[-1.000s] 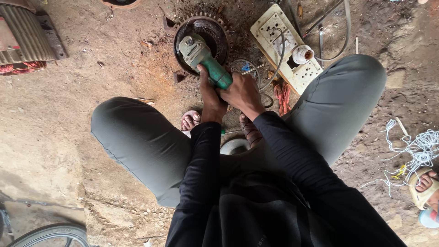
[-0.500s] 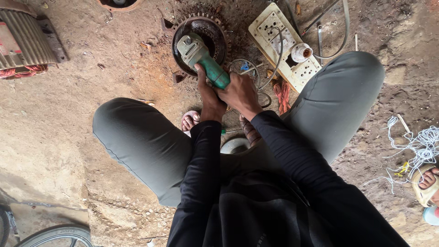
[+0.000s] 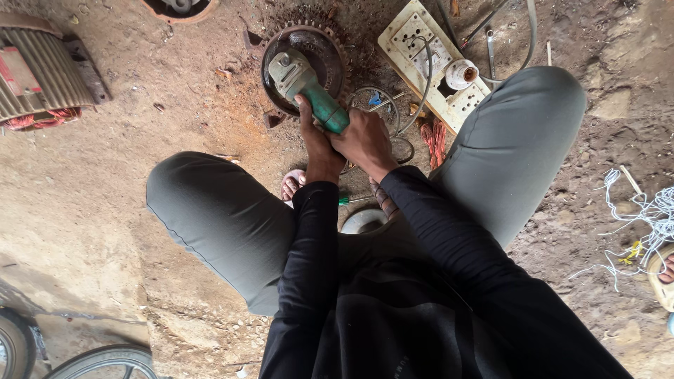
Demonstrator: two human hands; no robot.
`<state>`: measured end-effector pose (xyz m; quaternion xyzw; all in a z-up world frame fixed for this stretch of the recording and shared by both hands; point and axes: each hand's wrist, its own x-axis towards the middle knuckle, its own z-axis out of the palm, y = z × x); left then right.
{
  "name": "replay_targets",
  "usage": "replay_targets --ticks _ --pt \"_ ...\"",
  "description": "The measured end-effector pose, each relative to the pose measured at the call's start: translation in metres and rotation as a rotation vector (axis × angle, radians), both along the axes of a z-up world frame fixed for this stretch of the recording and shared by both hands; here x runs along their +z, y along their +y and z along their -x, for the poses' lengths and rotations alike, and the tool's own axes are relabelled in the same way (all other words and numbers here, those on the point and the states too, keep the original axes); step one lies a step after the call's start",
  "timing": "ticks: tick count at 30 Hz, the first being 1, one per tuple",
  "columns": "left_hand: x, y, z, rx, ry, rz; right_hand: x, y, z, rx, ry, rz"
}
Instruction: The person uses an angle grinder to grind the surface of a metal rotor-like part on the ground. The person holds the part with one hand and operates the grinder with the other, producing sparks while working on the edges and face of the component.
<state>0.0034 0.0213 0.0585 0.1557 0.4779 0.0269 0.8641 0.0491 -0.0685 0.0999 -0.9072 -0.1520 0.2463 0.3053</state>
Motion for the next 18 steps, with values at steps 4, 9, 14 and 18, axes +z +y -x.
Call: replay_targets --ticks 4,9,14,18 --pt "0.0023 0.0001 0.0005 -0.004 0.006 -0.019 -0.0047 -0.0015 0.0023 0.001 0.015 -0.055" --pt "0.0036 0.0027 -0.0019 0.009 -0.066 -0.030 -0.0057 -0.0004 0.0012 -0.013 0.041 -0.003" --pt "0.0031 0.0018 0.0000 0.040 -0.128 -0.038 -0.0046 -0.0007 0.0019 -0.014 0.038 -0.018" --pt "0.0061 0.0036 -0.0014 0.029 -0.070 -0.048 -0.0021 0.0016 0.0014 -0.030 0.075 0.014"
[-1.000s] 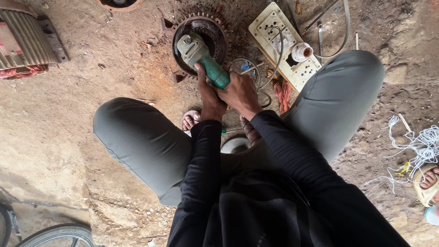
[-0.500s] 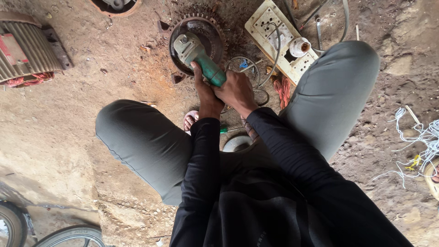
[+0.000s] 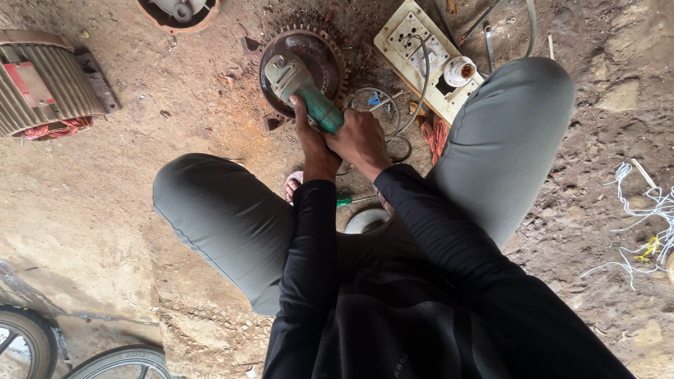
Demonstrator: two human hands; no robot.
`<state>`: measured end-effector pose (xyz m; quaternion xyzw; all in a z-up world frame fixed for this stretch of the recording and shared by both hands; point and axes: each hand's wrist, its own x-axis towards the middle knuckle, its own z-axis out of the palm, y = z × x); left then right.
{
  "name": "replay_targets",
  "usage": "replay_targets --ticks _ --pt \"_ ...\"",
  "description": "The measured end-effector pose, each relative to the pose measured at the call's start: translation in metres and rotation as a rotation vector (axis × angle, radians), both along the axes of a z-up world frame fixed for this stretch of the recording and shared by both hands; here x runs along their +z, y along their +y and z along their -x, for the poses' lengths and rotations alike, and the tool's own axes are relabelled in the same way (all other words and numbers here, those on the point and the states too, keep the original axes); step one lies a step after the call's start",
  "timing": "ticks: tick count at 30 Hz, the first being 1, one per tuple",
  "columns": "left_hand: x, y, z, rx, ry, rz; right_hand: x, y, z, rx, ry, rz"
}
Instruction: The person uses an angle grinder to grind the surface of a metal rotor-like part on the ground. The person holds the part with one hand and operates the grinder with the other, producing sparks while working on the edges and face of the component.
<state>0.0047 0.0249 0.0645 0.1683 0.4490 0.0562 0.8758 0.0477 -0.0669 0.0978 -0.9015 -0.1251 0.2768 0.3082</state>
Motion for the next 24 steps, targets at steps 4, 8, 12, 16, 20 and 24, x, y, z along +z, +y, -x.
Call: replay_targets --ticks 4,8,12,16,20,24 --pt "0.001 0.001 -0.002 0.005 -0.038 0.004 0.003 0.000 0.000 -0.022 -0.047 -0.077" --pt "-0.001 0.001 -0.001 0.001 -0.087 0.014 0.005 0.000 0.000 -0.009 -0.024 -0.014" --pt "-0.005 0.001 0.000 -0.028 -0.011 0.008 0.009 0.003 -0.001 -0.028 0.047 0.009" --pt "-0.008 0.001 -0.003 -0.037 0.028 -0.015 0.012 0.002 -0.002 -0.031 0.043 0.020" --pt "-0.009 0.002 -0.003 -0.034 0.053 -0.012 0.013 0.002 -0.001 -0.024 -0.026 -0.082" --pt "-0.007 0.003 -0.001 -0.024 0.008 0.024 0.015 0.003 0.000 -0.035 -0.028 -0.070"
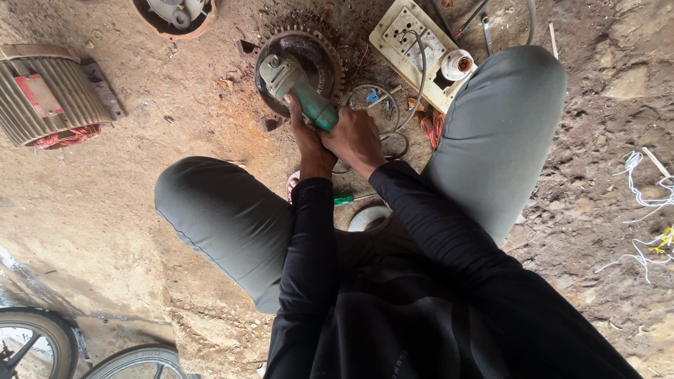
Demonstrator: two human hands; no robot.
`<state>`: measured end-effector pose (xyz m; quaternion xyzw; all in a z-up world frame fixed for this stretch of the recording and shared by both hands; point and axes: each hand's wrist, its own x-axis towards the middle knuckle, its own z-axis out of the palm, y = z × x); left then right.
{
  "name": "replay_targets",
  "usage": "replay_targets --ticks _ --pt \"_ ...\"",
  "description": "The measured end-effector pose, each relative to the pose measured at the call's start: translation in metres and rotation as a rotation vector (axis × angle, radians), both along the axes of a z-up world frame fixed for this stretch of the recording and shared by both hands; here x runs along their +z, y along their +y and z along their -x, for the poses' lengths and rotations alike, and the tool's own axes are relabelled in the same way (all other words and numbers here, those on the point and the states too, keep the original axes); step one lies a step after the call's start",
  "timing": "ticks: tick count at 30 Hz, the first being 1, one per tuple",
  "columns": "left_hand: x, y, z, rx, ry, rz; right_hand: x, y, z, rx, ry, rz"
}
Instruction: The person uses an angle grinder to grind the surface of a metal rotor-like part on the ground. The person holds the part with one hand and operates the grinder with the other, producing sparks while working on the edges and face of the component.
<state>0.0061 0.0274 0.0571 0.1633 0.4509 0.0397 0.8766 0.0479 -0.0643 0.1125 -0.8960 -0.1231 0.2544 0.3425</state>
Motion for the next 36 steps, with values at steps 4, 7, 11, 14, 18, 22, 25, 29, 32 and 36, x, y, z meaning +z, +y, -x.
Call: replay_targets --ticks 4,7,11,14,18,22,25,29,32,36 --pt "0.004 0.001 0.001 -0.002 -0.095 -0.030 0.007 0.001 0.000 -0.010 0.033 0.035" --pt "0.006 0.003 0.002 0.002 -0.116 -0.045 0.012 0.002 0.001 -0.014 -0.030 -0.090" --pt "0.009 0.001 0.001 -0.002 -0.075 -0.096 0.015 0.002 0.002 -0.009 0.009 -0.026" --pt "0.011 0.002 0.002 -0.022 -0.063 -0.099 0.014 0.002 0.005 -0.030 0.001 -0.084" --pt "0.011 0.001 0.003 -0.053 0.054 -0.089 0.009 0.000 0.007 0.009 0.063 0.019" --pt "0.010 0.001 0.004 -0.048 -0.010 -0.091 0.005 -0.001 0.010 0.003 -0.023 -0.110" --pt "0.009 0.003 0.003 -0.041 0.036 -0.103 0.004 0.001 0.010 -0.003 0.040 -0.048" --pt "0.004 0.005 0.003 -0.033 -0.024 -0.049 0.003 0.003 0.010 -0.029 0.046 -0.045" --pt "0.001 0.007 0.003 -0.025 0.021 -0.102 0.004 0.004 0.009 -0.027 0.052 -0.045" --pt "-0.001 0.004 0.003 -0.036 -0.060 -0.070 0.003 0.000 0.010 -0.020 -0.034 -0.143"
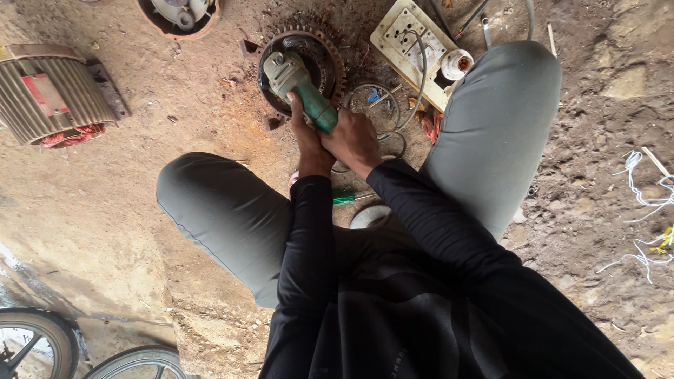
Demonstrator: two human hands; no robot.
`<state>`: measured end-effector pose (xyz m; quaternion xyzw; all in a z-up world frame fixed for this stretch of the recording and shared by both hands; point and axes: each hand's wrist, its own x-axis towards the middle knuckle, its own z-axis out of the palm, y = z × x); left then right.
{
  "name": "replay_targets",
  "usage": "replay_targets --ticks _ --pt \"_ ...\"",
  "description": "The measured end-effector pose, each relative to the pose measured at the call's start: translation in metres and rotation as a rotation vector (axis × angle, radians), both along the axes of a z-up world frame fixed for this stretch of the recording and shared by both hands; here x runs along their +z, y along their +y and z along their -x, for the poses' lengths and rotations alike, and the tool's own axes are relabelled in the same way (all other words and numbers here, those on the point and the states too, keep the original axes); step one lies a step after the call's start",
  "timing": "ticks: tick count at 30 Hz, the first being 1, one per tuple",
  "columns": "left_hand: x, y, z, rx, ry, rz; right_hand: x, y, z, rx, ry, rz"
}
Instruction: The person uses an angle grinder to grind the surface of a metal rotor-like part on the ground. The person holds the part with one hand and operates the grinder with the other, producing sparks while working on the edges and face of the component.
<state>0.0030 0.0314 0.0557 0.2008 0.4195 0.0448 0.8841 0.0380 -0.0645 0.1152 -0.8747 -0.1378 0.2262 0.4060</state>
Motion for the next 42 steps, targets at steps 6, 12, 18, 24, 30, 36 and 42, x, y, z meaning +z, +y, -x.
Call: replay_targets --ticks 6,12,18,24,30,36,42 --pt "0.005 -0.001 -0.003 -0.036 0.115 -0.043 -0.008 -0.001 0.001 -0.013 0.083 0.142" --pt "0.002 -0.003 -0.003 -0.045 0.096 -0.079 -0.012 -0.002 0.001 -0.027 0.077 0.110" --pt "0.002 -0.003 -0.006 -0.057 0.080 -0.065 -0.014 -0.001 -0.003 -0.010 0.086 0.120" --pt "0.011 -0.003 -0.009 -0.079 0.137 -0.099 -0.012 -0.002 -0.004 -0.017 0.136 0.139" --pt "0.011 -0.007 -0.008 -0.058 0.065 -0.112 -0.006 -0.007 -0.004 -0.056 0.141 0.152" --pt "0.006 -0.009 -0.009 -0.074 0.115 -0.070 -0.004 -0.010 -0.008 -0.056 0.135 0.149" --pt "-0.005 -0.011 -0.007 -0.057 0.091 -0.048 -0.008 -0.012 -0.007 -0.060 0.127 0.107"
